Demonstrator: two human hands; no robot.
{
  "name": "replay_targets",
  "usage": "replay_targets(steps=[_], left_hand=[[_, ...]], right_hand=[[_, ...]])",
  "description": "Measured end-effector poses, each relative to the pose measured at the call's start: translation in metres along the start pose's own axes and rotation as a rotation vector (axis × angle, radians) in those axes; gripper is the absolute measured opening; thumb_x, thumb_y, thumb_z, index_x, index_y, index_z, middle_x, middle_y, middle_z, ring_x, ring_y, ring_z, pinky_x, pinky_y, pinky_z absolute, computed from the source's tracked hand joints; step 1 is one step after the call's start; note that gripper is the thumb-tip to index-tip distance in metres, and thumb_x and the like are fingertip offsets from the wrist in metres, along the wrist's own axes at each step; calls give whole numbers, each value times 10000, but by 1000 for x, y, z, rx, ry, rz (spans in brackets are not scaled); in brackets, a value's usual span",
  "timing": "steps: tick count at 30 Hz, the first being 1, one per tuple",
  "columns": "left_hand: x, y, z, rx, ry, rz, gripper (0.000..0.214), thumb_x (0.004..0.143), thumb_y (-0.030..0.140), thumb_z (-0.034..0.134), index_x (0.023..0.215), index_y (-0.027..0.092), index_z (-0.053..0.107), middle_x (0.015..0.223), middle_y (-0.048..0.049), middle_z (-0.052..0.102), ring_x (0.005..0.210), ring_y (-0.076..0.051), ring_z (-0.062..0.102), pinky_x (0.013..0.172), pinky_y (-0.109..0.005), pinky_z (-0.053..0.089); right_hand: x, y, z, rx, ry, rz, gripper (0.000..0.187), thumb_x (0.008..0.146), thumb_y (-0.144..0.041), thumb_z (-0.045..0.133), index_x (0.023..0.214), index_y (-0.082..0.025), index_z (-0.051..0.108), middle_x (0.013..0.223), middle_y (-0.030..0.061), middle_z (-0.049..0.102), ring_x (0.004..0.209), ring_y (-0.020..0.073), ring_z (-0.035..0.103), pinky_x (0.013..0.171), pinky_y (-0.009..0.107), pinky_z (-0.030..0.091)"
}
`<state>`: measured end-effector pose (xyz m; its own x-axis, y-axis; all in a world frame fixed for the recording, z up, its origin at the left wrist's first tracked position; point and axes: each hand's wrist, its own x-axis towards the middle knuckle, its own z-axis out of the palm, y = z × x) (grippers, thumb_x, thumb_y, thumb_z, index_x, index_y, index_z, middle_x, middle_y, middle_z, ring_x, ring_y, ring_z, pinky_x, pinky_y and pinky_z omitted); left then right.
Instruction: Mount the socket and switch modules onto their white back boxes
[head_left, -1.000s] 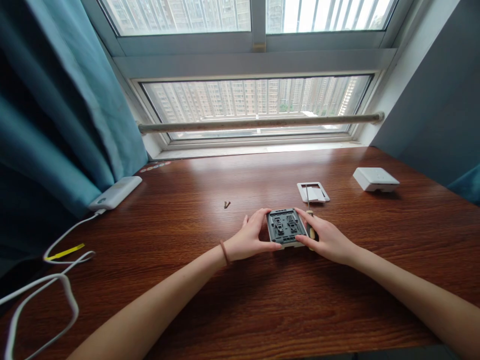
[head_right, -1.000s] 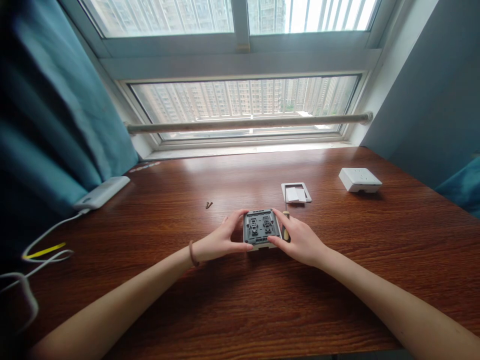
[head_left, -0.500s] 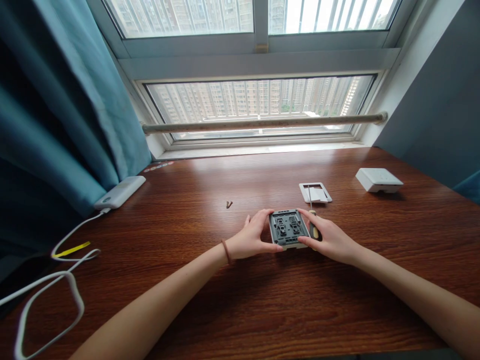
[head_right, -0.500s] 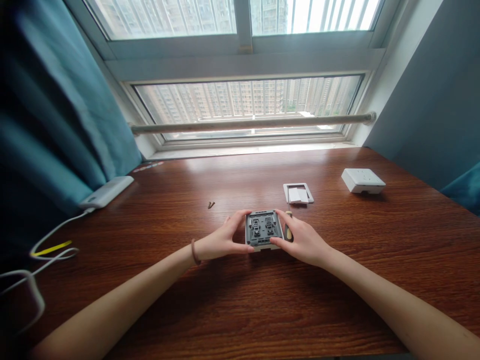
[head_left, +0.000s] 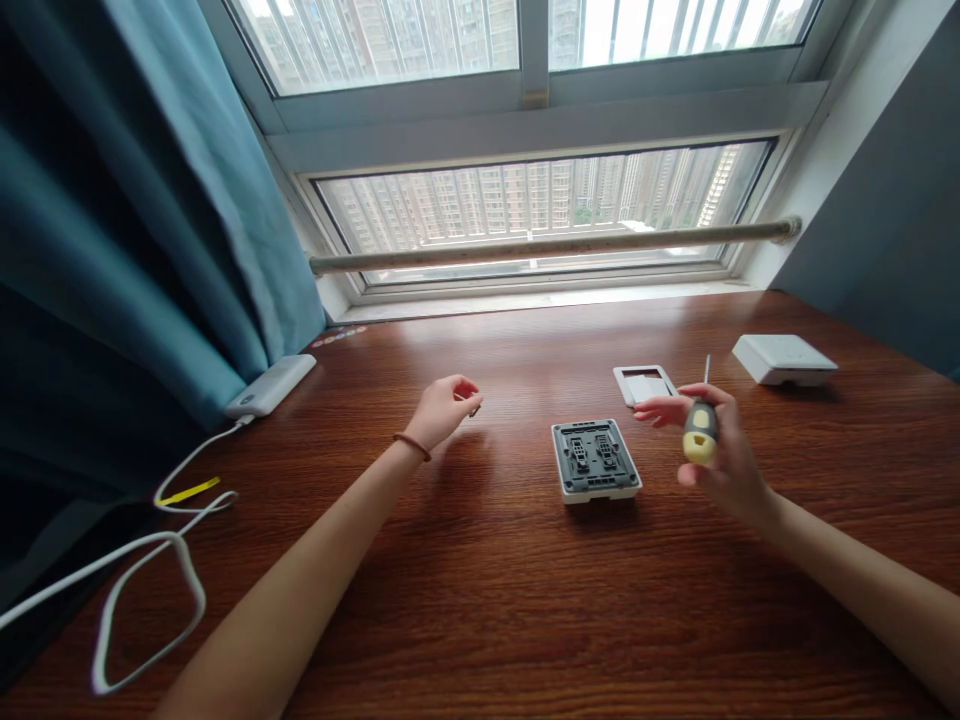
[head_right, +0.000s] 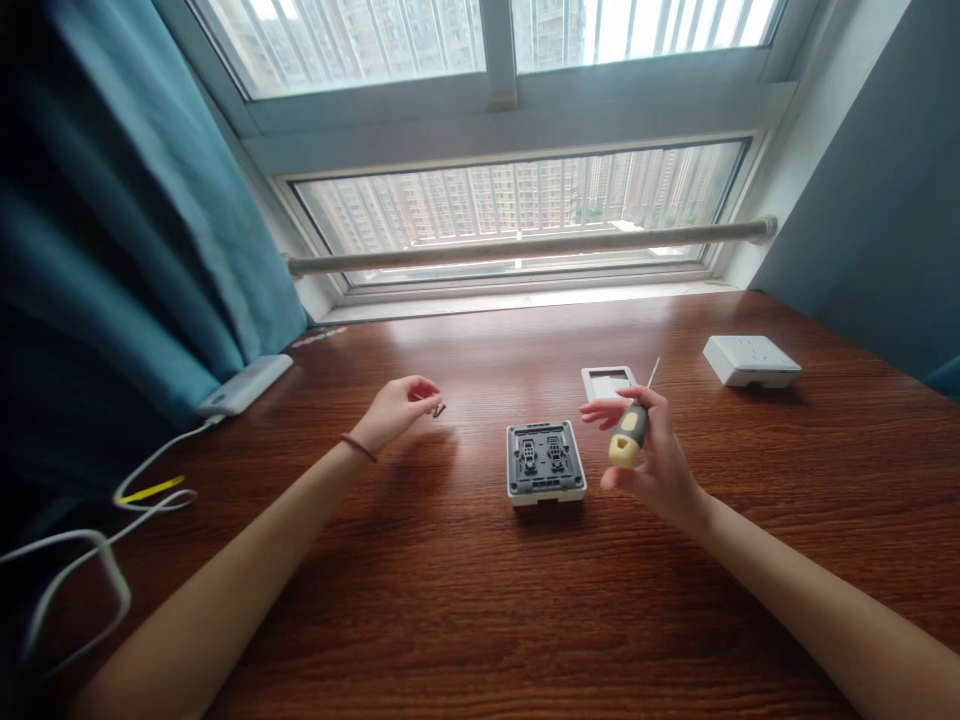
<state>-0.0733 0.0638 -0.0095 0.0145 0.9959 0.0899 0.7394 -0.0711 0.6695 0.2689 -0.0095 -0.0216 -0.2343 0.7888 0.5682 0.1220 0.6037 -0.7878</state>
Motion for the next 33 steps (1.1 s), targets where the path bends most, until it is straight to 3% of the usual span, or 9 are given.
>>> replay_targets(steps=[4,7,13,19,22,27,30,33], left_hand=[[14,-32,-2,117,58,-93,208,636,358,623,676,155,646,633,-40,668,682,-200,624,628,-267,449],[17,-41,1,164,36,-116,227,626,392,634,652,168,654,618,-36,670,654,-196,616,594,-257,429],[17,-40,3,226,29,-122,204,622,383,642,663,186,676,720,-55,703,735,-215,627,645,-267,427],[13,-36,1,260,51,-154,127,590,316,629,598,198,678,669,-54,697,724,-224,628,654,-270,431],[12,-34,-2,257,94,-151,107,567,297,639,568,194,665,661,-72,689,738,-247,624,667,-290,432],[7,-16,0,111,90,-50,158,633,305,606,683,165,663,703,-52,684,718,-198,619,665,-262,452],[-8,11,12,-27,31,44,229,705,340,577,797,144,649,736,-34,673,696,-157,608,639,-238,464],[-28,44,31,-236,-63,176,228,737,362,595,798,150,653,732,-25,650,696,-144,588,655,-247,471]], right_hand=[[-5,-3,2,-257,73,-54,433,719,-275,709,993,-264,374,950,54,638,837,213,611,763,405,489],[-8,-2,3,-318,96,-93,360,741,-205,682,963,-252,403,898,42,638,763,184,608,707,372,500],[-7,-2,3,-336,74,-97,359,755,-195,667,1003,-248,413,902,41,639,719,166,603,652,341,507],[-11,-2,3,-351,7,-119,322,787,-159,620,1041,-256,448,924,43,646,726,165,613,649,323,505],[-12,-4,2,-300,42,-88,275,845,-194,546,1091,-276,455,889,31,650,737,168,620,654,317,495],[-9,-11,-7,-204,90,46,358,811,-480,547,1077,-243,582,713,27,620,621,174,573,575,304,457],[-5,-13,-10,-144,118,127,267,794,-434,586,941,-222,655,657,18,591,569,149,533,510,273,417],[2,-13,-7,62,250,209,171,789,-364,610,879,-219,617,547,-28,519,483,116,475,443,244,371]])
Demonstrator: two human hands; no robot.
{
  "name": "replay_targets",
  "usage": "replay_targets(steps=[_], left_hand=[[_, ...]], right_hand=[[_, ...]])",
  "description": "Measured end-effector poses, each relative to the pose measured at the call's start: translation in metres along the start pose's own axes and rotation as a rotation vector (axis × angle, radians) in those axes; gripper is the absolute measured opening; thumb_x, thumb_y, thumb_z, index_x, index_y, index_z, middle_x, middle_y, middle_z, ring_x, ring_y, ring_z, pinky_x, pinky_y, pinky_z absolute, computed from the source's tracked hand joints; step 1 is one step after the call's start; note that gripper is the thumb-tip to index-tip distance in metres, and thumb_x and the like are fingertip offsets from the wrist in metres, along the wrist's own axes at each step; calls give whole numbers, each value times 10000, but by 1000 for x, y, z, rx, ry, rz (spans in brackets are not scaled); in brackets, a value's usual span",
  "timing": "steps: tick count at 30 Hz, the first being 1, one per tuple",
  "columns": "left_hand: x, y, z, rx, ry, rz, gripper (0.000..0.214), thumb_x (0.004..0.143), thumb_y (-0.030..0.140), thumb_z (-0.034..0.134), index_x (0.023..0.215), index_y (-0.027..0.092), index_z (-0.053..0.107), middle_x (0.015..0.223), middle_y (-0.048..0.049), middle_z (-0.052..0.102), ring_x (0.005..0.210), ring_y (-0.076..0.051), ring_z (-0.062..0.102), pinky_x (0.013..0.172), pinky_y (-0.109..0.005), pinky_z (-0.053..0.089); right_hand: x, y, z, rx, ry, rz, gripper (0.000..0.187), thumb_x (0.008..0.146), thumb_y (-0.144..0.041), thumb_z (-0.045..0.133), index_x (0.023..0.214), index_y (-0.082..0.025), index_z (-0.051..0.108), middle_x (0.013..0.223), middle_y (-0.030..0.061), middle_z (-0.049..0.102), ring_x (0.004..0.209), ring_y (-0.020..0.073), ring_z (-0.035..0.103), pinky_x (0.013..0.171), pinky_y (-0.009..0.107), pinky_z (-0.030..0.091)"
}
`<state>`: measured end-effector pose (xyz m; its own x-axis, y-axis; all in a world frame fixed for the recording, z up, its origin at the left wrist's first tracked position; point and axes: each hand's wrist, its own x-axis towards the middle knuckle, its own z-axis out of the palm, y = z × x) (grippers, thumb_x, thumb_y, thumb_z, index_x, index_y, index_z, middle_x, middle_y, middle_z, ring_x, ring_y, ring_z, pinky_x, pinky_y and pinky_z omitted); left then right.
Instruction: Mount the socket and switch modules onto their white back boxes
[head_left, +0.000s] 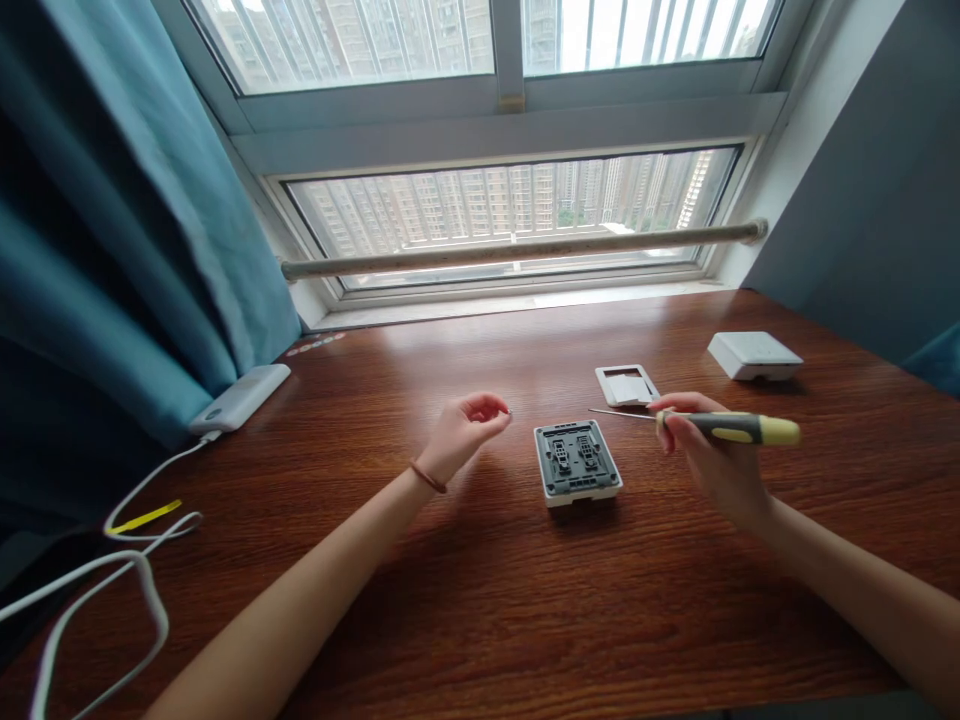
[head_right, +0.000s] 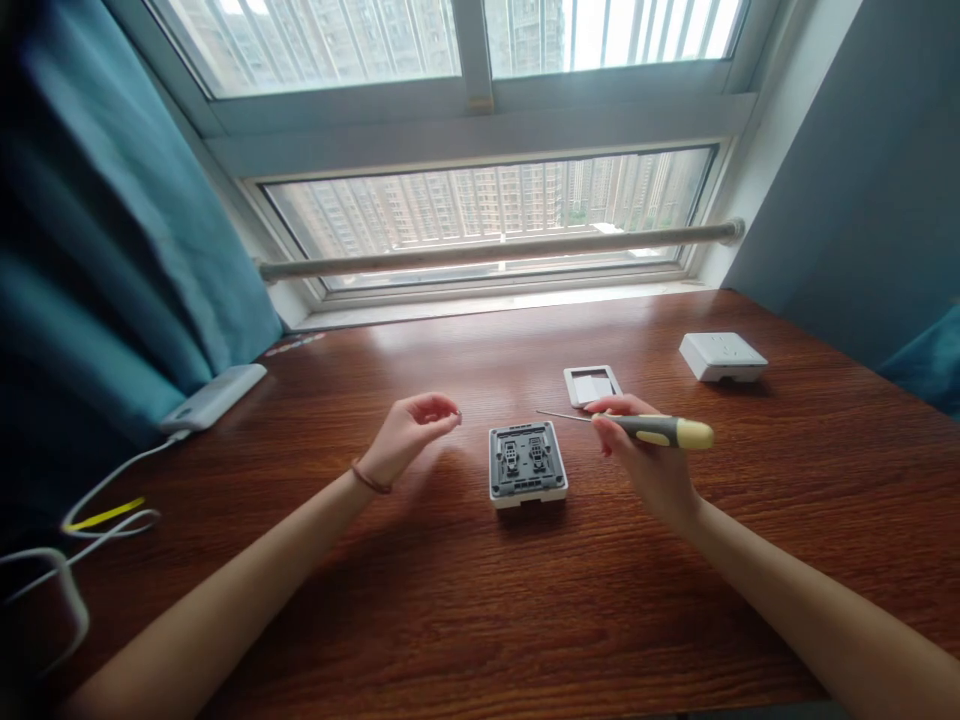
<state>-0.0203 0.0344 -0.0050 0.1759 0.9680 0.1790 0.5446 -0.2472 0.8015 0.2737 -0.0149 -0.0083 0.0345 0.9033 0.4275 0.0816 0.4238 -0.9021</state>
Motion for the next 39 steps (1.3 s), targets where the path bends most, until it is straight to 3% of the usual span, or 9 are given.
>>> replay_targets(steps=[2,5,11,20,31,39], left_hand=[[-5,17,18,-142,-68,135,187,738,341,628,759,160,669,768,-31,635,751,-154,580,734,-275,468],[-4,34,40,-145,-116,254,131,711,323,685,718,194,706,859,-39,627,879,-192,564,856,-331,435],[10,42,63,-8,-141,277,67,684,341,721,662,277,727,1028,0,638,1106,-262,453,1015,-448,298],[7,39,69,30,-110,222,23,673,326,737,663,306,728,1064,27,635,1154,-272,406,1034,-491,226],[3,42,73,17,-65,209,47,664,272,752,678,311,728,1065,44,635,1157,-248,413,1023,-462,256],[3,45,75,11,-72,204,39,664,282,750,683,308,729,1055,43,637,1145,-245,429,1018,-451,272]], right_hand=[[5,0,3,148,85,34,137,781,-342,624,794,-222,558,506,-58,476,426,91,427,402,225,332],[11,0,3,224,174,29,213,773,-303,642,669,-216,477,458,-82,420,371,63,348,369,213,276],[12,1,0,225,215,36,234,748,-284,674,656,-204,474,443,-88,390,388,56,332,365,199,239],[7,1,3,217,145,91,200,760,-267,669,674,-192,505,486,-74,450,417,48,353,390,189,235],[4,0,4,149,138,73,196,752,-277,675,673,-201,513,489,-66,463,435,69,352,417,218,226],[0,-6,2,-47,126,37,188,749,-296,674,680,-206,524,526,-57,467,474,82,373,452,228,267]])
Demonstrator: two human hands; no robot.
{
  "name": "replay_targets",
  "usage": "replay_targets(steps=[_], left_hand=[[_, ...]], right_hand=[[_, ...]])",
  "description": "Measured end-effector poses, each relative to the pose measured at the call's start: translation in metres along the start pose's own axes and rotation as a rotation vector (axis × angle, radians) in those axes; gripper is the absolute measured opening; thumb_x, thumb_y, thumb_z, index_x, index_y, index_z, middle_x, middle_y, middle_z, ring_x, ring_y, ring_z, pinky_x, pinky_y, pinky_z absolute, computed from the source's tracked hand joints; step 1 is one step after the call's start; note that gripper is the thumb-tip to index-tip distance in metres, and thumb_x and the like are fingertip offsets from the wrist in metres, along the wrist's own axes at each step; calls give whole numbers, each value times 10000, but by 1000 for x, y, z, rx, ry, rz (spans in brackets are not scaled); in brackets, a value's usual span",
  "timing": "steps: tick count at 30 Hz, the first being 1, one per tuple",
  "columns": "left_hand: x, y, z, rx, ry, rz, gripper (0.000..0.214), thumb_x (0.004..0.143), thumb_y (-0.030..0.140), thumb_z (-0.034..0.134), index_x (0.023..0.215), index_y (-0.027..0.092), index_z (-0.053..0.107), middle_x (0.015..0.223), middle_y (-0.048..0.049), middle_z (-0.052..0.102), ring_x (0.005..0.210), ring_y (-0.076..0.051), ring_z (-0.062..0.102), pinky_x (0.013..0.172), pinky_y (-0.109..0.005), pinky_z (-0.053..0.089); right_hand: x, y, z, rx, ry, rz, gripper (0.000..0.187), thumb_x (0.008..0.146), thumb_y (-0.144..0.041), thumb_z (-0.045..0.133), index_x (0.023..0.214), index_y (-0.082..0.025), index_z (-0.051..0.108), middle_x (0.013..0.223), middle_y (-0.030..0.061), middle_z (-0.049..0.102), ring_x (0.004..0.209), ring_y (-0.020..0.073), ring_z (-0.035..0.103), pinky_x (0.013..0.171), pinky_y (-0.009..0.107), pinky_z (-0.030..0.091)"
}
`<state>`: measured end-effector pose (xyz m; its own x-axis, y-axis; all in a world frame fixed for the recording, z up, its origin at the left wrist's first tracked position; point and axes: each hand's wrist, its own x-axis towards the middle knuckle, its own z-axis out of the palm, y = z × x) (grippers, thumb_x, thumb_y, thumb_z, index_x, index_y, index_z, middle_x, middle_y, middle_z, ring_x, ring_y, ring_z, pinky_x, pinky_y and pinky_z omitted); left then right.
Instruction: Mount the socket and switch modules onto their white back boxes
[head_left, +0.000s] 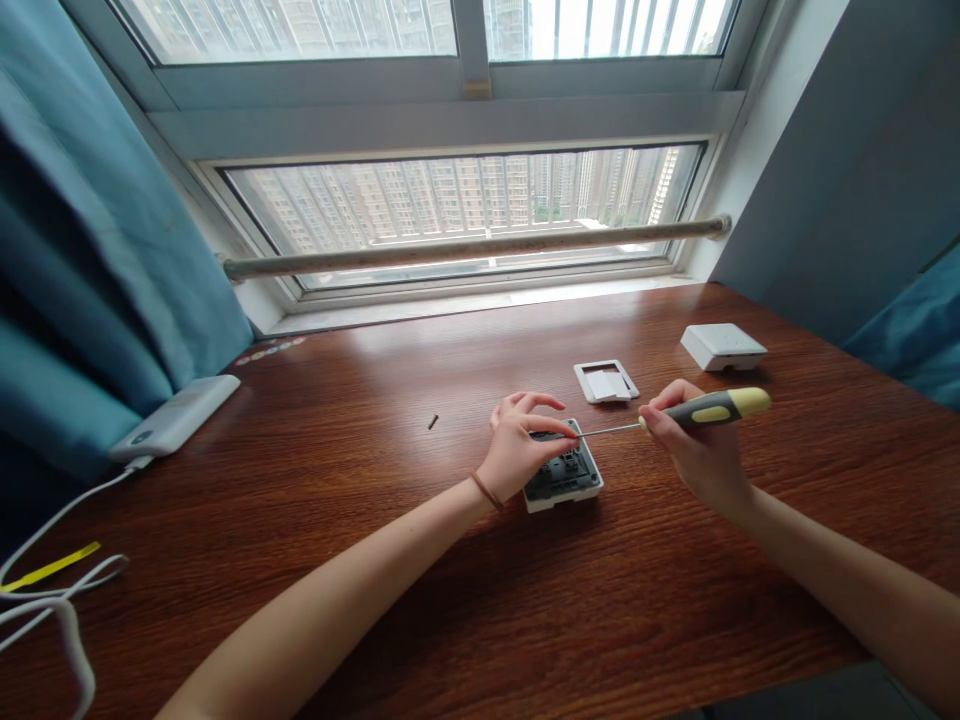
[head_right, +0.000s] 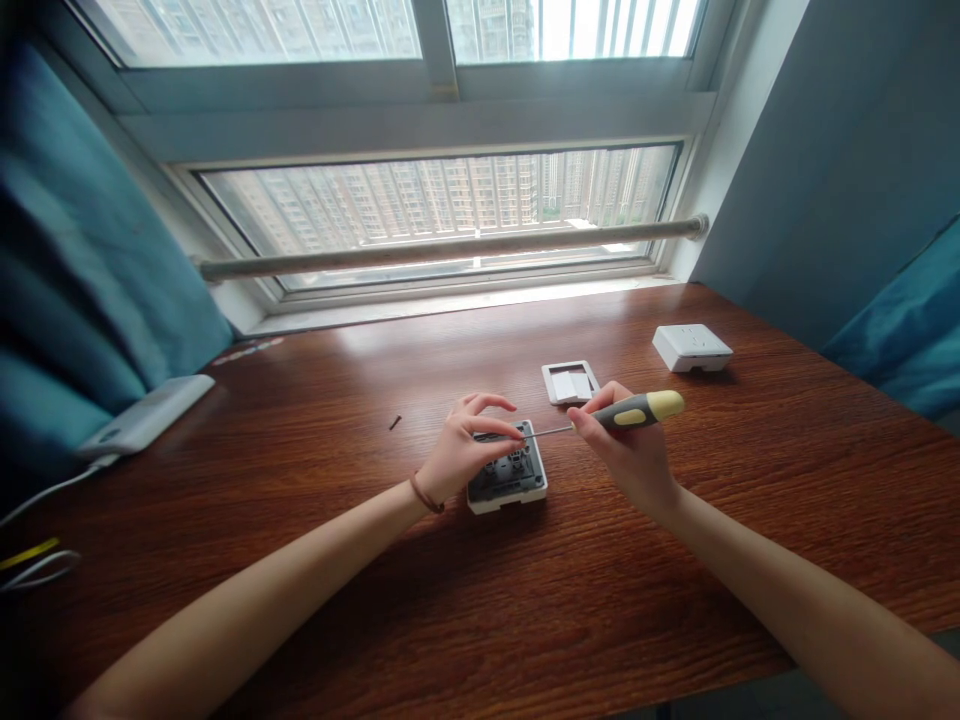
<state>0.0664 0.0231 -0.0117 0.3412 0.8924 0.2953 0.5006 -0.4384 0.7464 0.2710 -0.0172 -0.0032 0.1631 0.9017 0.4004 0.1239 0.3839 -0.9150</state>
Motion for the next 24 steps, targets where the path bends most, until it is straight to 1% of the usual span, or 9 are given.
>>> replay_targets(steps=[3,7,10,24], left_hand=[[0,1,0,-1,-6,-8,38,663,280,750,679,306,729,1057,42,637,1155,-250,422,1023,-452,268],[0,0,1,-11,-17,-28,35,662,280,750,678,302,728,1052,39,638,1151,-250,428,1021,-450,272],[-1,-2,2,-19,-22,-30,35,665,275,748,678,301,728,1053,40,635,1149,-245,430,1021,-444,273],[-1,-3,3,-1,-18,-25,37,660,282,752,676,305,727,1059,40,632,1162,-251,406,1024,-449,252]], right_hand=[[-1,-2,0,-7,-8,-11,188,754,-296,669,684,-206,520,531,-59,463,475,80,369,457,228,267],[0,-4,1,30,39,-26,202,757,-293,664,665,-204,509,515,-62,452,455,76,350,434,226,241],[0,-5,1,2,58,-43,211,761,-284,662,646,-201,505,517,-61,452,462,75,359,448,231,254],[-2,-7,0,-122,5,-58,198,763,-306,655,667,-212,509,535,-55,468,477,86,387,460,233,301]])
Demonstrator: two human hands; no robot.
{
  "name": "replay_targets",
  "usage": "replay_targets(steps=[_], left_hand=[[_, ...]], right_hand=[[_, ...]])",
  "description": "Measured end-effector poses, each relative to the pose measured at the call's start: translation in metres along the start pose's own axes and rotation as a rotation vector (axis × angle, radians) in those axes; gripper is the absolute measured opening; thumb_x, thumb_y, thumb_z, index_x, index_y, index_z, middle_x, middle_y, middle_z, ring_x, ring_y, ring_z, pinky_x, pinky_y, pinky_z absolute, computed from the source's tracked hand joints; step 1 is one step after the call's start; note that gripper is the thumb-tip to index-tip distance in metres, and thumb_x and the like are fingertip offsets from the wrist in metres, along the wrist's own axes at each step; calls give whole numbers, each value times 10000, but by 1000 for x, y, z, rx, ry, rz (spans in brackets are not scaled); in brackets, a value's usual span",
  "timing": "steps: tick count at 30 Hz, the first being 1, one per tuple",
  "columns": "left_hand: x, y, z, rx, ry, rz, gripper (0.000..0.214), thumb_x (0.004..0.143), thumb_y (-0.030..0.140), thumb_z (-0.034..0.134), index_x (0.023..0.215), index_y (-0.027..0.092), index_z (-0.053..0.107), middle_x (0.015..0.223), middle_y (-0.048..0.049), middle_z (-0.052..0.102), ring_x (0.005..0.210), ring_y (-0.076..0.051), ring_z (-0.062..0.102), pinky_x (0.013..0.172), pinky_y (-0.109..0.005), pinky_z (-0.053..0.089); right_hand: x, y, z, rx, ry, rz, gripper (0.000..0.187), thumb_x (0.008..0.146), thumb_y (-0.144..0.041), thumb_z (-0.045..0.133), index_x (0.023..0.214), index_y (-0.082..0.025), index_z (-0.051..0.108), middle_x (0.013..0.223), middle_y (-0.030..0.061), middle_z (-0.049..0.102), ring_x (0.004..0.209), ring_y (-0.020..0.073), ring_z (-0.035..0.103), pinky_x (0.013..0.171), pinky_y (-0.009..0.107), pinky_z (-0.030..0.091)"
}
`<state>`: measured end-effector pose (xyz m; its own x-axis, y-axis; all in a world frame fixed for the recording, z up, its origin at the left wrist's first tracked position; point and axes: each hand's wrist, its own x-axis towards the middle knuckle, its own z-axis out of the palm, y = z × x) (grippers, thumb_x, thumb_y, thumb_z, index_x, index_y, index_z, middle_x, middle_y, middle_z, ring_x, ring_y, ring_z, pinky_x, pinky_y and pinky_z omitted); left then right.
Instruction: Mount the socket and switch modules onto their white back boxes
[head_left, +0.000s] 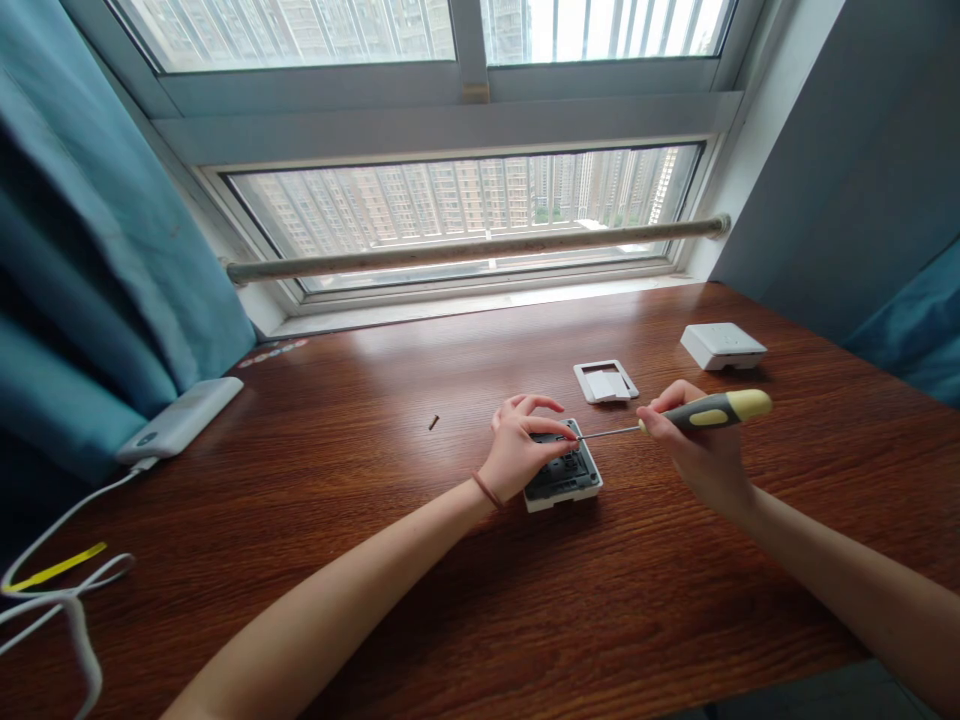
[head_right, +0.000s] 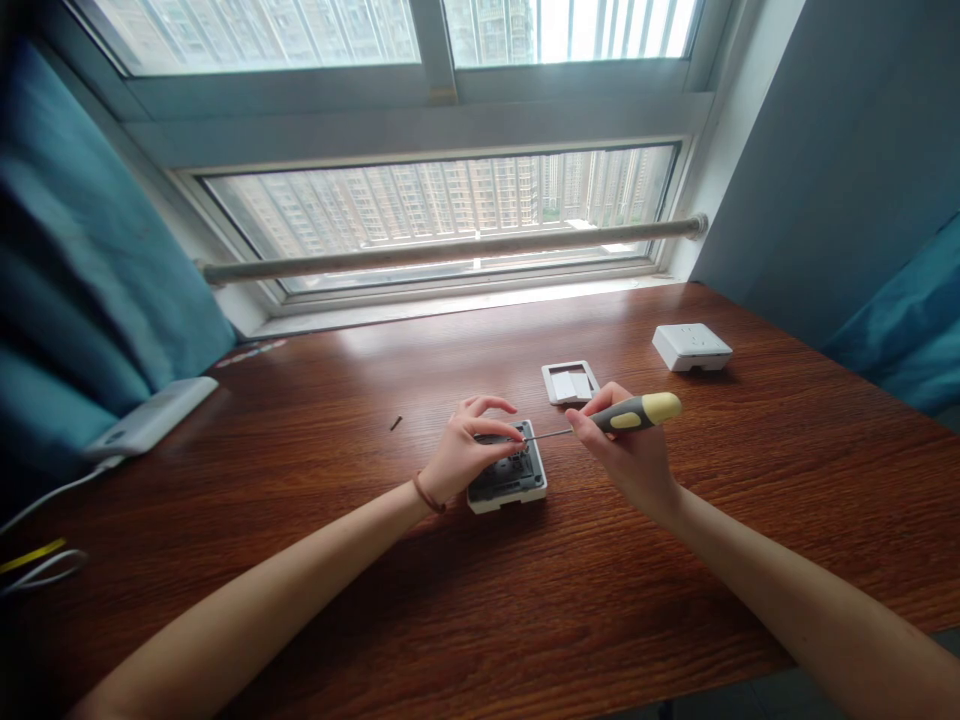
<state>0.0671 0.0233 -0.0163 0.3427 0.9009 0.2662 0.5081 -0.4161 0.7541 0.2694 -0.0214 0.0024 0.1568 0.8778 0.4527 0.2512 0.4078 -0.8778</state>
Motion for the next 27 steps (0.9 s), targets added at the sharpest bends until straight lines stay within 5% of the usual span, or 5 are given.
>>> replay_targets(steps=[11,27], left_hand=[[1,-1,0,27,-16,-26,25,659,315,748,671,315,727,1086,46,624,1151,-255,402,1018,-459,250],[1,3,-2,71,-38,-7,14,671,293,735,669,294,721,1063,36,625,1143,-257,397,1021,-463,231]], right_hand=[[-1,-2,0,-75,-11,-93,115,713,-308,702,708,-239,609,669,5,599,565,139,536,480,262,422],[-5,1,1,-41,-40,-127,77,731,-228,693,750,-218,619,695,-14,580,579,109,526,518,238,405]])
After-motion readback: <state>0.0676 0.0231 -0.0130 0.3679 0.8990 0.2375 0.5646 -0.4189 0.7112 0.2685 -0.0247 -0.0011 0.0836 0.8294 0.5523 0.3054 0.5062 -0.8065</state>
